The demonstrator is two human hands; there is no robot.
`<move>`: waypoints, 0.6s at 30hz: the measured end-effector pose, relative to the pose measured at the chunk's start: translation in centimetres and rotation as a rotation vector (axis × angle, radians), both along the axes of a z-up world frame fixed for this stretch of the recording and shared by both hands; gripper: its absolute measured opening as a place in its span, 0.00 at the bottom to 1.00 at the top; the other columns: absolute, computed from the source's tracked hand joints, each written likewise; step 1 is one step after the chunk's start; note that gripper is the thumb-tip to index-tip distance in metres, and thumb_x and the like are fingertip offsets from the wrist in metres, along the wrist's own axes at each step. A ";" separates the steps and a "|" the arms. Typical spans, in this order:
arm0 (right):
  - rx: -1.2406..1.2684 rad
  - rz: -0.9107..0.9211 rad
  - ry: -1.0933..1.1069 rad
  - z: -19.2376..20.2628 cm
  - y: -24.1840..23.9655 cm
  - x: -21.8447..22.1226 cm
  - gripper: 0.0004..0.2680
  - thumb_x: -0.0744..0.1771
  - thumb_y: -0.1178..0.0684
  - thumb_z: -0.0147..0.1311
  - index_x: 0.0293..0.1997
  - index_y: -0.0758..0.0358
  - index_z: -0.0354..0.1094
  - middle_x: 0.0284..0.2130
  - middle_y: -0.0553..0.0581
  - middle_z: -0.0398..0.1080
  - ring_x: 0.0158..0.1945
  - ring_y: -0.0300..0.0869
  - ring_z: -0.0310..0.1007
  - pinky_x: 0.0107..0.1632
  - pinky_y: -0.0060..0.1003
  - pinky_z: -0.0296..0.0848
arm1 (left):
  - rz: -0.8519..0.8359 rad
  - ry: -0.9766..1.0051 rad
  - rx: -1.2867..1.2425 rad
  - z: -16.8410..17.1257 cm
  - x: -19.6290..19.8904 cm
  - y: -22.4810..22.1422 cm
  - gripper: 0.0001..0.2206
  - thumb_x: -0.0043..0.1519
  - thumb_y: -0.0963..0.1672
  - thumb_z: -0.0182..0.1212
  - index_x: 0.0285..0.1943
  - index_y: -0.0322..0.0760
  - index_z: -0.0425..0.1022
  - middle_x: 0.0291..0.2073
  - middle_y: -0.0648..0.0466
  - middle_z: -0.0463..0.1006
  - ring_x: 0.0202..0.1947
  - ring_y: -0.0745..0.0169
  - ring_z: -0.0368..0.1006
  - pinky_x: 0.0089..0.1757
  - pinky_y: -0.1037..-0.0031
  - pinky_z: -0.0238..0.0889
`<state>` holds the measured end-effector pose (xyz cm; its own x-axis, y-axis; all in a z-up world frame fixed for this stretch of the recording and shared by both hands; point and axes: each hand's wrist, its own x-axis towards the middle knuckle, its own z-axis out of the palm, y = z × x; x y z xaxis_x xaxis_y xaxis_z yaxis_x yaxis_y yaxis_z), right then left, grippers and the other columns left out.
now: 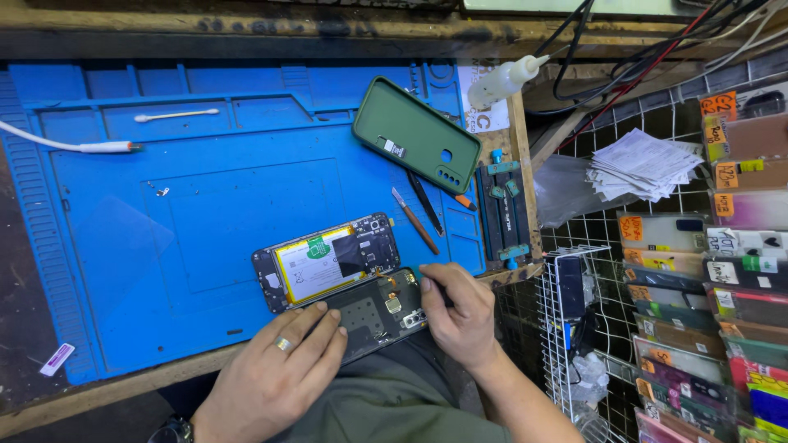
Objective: The person reassembles a smartphone by connecting internal ribbon cables and securing the display assembly to the main body. They use a screwdriver to fasten screws and a brush to clean the workspace mat.
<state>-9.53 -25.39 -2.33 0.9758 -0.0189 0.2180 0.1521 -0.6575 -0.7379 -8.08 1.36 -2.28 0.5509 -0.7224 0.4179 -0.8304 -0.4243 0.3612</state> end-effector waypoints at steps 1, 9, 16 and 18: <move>-0.009 0.023 0.008 0.1 0.0 0.0 0.05 0.66 0.65 0.55 0.44 0.71 0.72 0.26 0.58 0.72 0.25 0.39 0.71 0.30 0.32 0.67 | 0.002 0.016 -0.001 0.0 -0.1 0.1 0.16 0.53 0.41 0.58 0.49 0.25 0.75 0.49 0.41 0.78 0.53 0.46 0.75 0.51 0.59 0.69; 0.067 -0.052 0.121 0.0 -1.7 0.6 0.06 0.68 0.62 0.54 0.49 0.68 0.74 0.23 0.53 0.70 0.25 0.35 0.67 0.30 0.29 0.66 | 0.016 0.059 0.010 0.3 0.0 0.7 0.17 0.54 0.42 0.57 0.52 0.27 0.75 0.53 0.45 0.77 0.58 0.49 0.70 0.54 0.60 0.66; 0.037 -0.006 0.052 -0.7 -1.5 0.5 0.06 0.69 0.62 0.54 0.49 0.69 0.73 0.26 0.52 0.71 0.26 0.31 0.67 0.31 0.28 0.66 | -0.016 0.130 0.062 0.5 -0.2 2.0 0.21 0.54 0.42 0.57 0.57 0.29 0.72 0.60 0.43 0.72 0.64 0.46 0.65 0.59 0.54 0.59; 0.052 -0.019 0.050 -0.8 -1.6 0.5 0.06 0.69 0.62 0.53 0.49 0.69 0.73 0.25 0.51 0.70 0.26 0.31 0.66 0.30 0.28 0.65 | -0.021 0.156 0.099 0.3 -0.4 2.6 0.23 0.52 0.42 0.58 0.59 0.32 0.70 0.62 0.43 0.70 0.65 0.44 0.64 0.61 0.50 0.54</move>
<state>-9.05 -26.97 -3.09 0.9848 -0.0479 0.1669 0.1016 -0.6206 -0.7775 -8.49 3.96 -1.99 0.5883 -0.7674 0.2550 -0.7763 -0.4475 0.4440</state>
